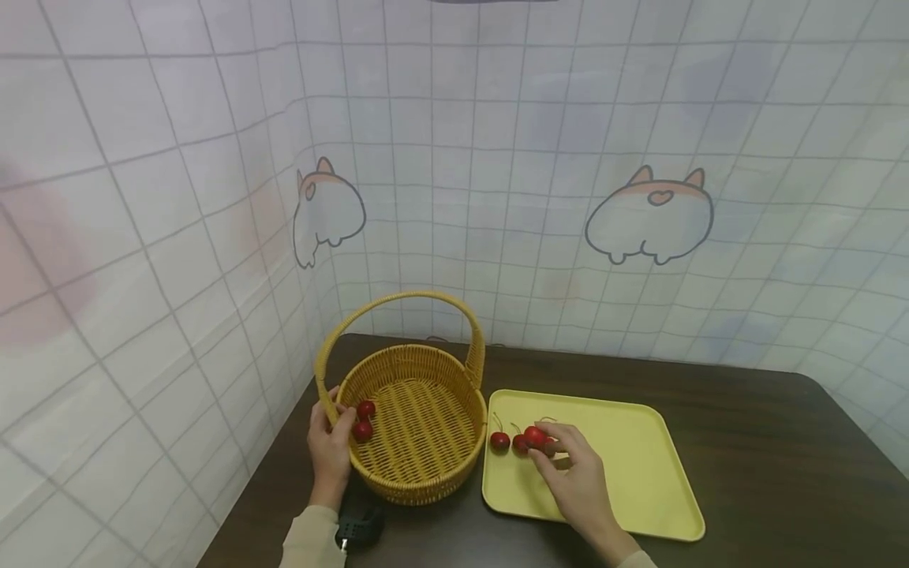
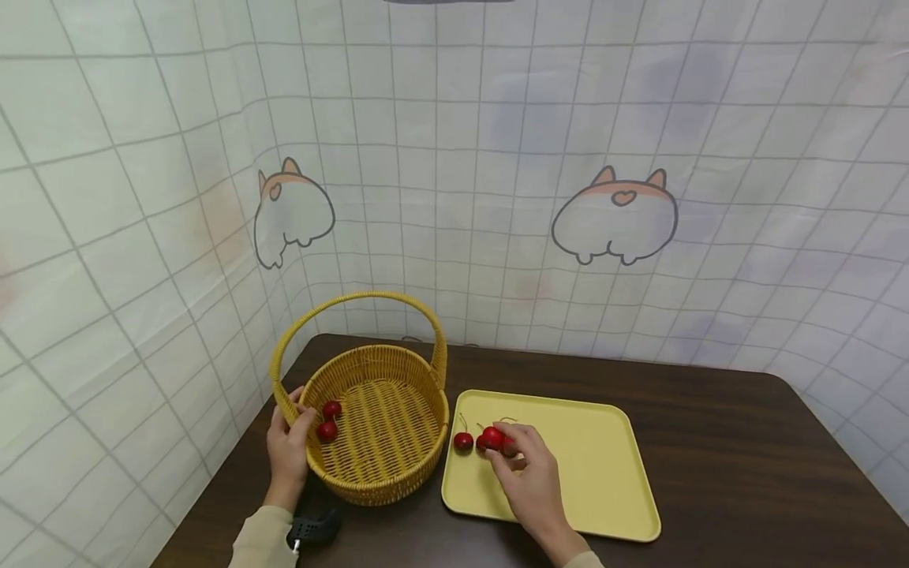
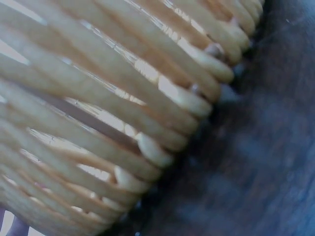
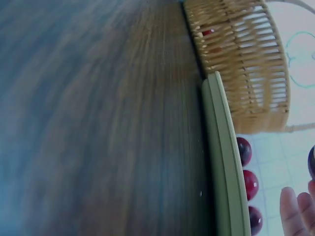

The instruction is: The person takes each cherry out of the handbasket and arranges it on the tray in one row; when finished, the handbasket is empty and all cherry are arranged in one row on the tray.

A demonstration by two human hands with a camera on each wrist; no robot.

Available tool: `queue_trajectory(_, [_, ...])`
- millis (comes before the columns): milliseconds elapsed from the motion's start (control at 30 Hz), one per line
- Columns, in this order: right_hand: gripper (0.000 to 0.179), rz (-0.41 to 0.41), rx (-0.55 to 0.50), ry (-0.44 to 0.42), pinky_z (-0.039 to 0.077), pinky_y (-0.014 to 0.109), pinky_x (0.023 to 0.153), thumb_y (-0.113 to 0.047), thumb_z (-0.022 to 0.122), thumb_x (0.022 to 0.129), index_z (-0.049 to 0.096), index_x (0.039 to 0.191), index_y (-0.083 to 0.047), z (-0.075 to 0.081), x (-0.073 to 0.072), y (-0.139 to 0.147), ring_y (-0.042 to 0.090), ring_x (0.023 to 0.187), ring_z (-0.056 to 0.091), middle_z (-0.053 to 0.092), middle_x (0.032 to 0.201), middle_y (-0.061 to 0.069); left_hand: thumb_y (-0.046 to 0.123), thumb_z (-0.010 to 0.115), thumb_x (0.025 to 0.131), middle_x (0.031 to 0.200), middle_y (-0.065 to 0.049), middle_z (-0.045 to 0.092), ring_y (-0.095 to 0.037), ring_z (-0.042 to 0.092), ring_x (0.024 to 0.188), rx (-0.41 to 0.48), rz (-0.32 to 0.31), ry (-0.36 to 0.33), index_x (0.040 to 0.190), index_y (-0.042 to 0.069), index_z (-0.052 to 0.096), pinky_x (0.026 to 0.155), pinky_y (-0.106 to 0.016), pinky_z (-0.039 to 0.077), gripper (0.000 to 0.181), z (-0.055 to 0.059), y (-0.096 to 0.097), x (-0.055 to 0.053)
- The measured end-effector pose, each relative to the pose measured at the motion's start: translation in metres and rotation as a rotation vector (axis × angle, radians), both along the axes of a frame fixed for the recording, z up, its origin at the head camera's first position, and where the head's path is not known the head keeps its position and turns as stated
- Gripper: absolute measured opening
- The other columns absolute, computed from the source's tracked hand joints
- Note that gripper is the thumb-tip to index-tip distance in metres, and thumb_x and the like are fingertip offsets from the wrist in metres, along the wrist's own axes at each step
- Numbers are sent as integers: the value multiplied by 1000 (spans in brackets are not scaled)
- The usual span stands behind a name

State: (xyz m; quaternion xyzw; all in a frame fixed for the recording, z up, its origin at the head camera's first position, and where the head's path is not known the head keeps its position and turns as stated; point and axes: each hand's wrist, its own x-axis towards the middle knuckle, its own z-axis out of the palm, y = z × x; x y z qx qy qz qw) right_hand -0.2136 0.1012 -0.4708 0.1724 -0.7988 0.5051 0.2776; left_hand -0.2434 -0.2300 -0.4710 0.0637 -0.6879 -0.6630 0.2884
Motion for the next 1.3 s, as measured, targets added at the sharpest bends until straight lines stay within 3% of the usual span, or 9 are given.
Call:
queue_trajectory(100, [40,-32,-17,-30,55,28,58,4,79,77,68,113,-7,-20,-10,13,15,78,65,65,109,3,4,57,94,136,-23,47,-31,47,119,2,3,-11,100,-12,55,81,-9,40,17,-1,0,1])
queue_trajectory(167, [41,-45,-30,-53,55,28,59,0,80,78,67,116,-8,-31,-15,23,15,79,65,65,112,1,4,57,94,133,-23,48,-26,48,115,1,9,-16,102,-11,56,81,-9,41,16,-2,0,1])
queue_trajectory(367, [38,-98,-71,-144,54,24,61,-4,79,80,66,115,-8,-35,-19,40,16,79,64,66,117,6,4,57,95,119,-15,49,-9,49,99,5,16,-21,115,-11,57,78,-11,43,24,-4,0,0])
queue_trajectory(467, [36,-131,-61,-201,53,22,62,-5,79,81,67,115,-9,-39,-23,47,14,79,65,66,119,6,4,57,95,119,-16,49,-11,49,98,6,18,-22,120,-11,56,77,-11,42,29,-4,0,1])
queue_trajectory(633, [35,-169,-48,-276,54,22,62,-6,79,81,67,115,-7,-47,-27,56,10,77,65,66,120,9,5,57,95,127,-23,48,-19,49,106,-9,13,-21,115,-12,56,79,-10,42,26,-2,1,2])
queue_trajectory(800, [35,-182,-35,-400,53,23,60,-10,78,83,67,116,-8,-48,-27,60,8,78,65,67,117,10,5,56,96,120,-24,49,-17,50,100,-13,6,-14,123,-10,55,77,-12,42,31,-4,0,-3])
queue_trajectory(933, [35,-184,-1,-485,51,23,62,-14,76,85,67,118,-9,-45,-27,61,13,83,66,67,117,12,3,56,95,121,-21,49,-19,49,102,11,7,0,122,-10,56,79,-13,41,29,-14,-5,-12])
queue_trajectory(1067, [37,-183,24,-519,49,23,68,-14,75,86,67,121,-9,-43,-27,60,18,90,67,65,121,14,2,56,95,117,-17,48,-17,48,100,24,26,-3,125,-5,57,78,-14,40,31,-24,-8,-19])
queue_trajectory(1300, [37,-192,61,-543,48,25,71,-10,76,84,68,120,-8,-42,-27,61,21,91,66,65,122,15,4,57,96,120,-12,49,-19,49,104,16,26,8,125,-5,56,79,-14,41,30,-29,-9,-20])
